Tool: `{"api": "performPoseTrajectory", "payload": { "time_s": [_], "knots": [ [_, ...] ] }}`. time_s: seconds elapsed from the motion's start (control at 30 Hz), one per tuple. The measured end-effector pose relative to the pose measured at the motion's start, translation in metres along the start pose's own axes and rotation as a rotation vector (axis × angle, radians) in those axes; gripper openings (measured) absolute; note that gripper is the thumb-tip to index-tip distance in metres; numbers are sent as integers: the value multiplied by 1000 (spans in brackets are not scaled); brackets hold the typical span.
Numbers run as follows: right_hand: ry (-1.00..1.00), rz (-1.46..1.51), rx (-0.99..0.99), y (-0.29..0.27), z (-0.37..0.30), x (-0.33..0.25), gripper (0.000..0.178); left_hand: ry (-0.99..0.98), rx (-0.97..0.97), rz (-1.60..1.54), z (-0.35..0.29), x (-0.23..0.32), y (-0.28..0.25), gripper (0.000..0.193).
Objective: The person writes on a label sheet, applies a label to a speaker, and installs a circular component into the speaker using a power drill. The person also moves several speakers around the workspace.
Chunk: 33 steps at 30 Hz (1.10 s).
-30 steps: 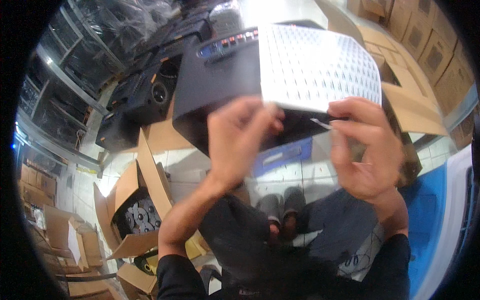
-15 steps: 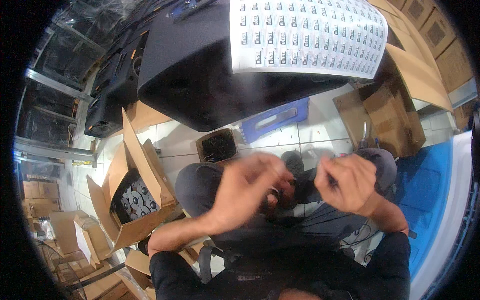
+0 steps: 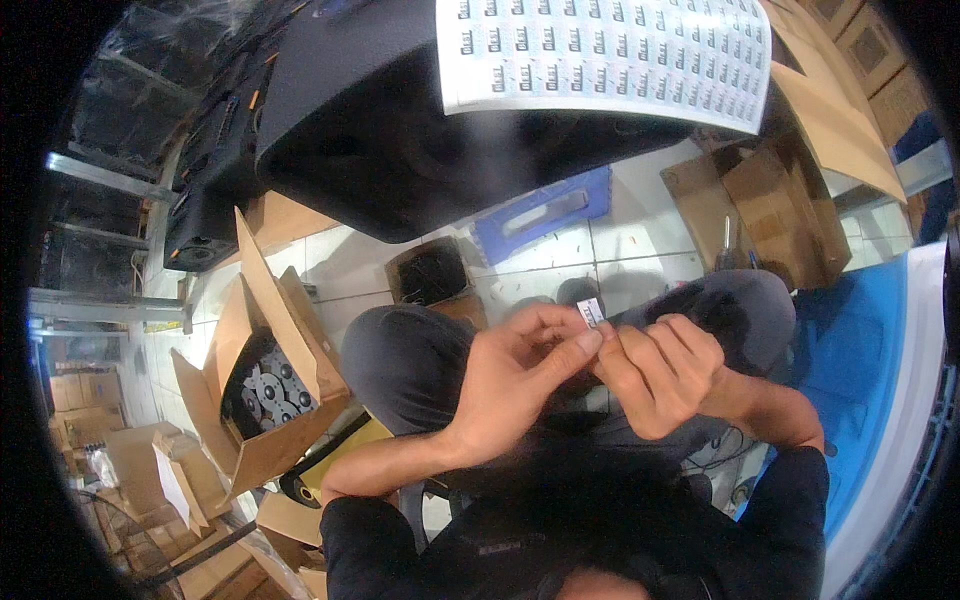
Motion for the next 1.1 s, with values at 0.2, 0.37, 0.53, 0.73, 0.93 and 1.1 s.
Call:
{"api": "performPoseTrajectory", "payload": {
  "time_s": [0.2,0.37,0.53,0.73,0.93,1.1],
  "knots": [
    [-18,-12,-39,3,-3,-1,24,32,40,13,3,1,0,19],
    [20,39,-57,5,1,4,24,-19,146,181,9,1,-12,19],
    [301,264,41,-7,16,31,19,21,149,242,12,16,-18,11],
    [666,648,-301,4,32,95,19,159,-72,848,24,63,-11,17],
    [745,945,-411,48,35,109,25,280,-153,1131,48,96,-6,23],
    [762,1000,-373,73,21,107,23,227,-228,1143,66,90,-14,20]
  ]
}}
Point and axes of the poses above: each hand's wrist, its own z-axis towards the middle knuckle, its own y-axis out of the palm, x = y × z, the point moved 6 cm from there along z, towards the middle knuckle, and after that the axes turned 6 degrees about x, right-handed, at the moved point
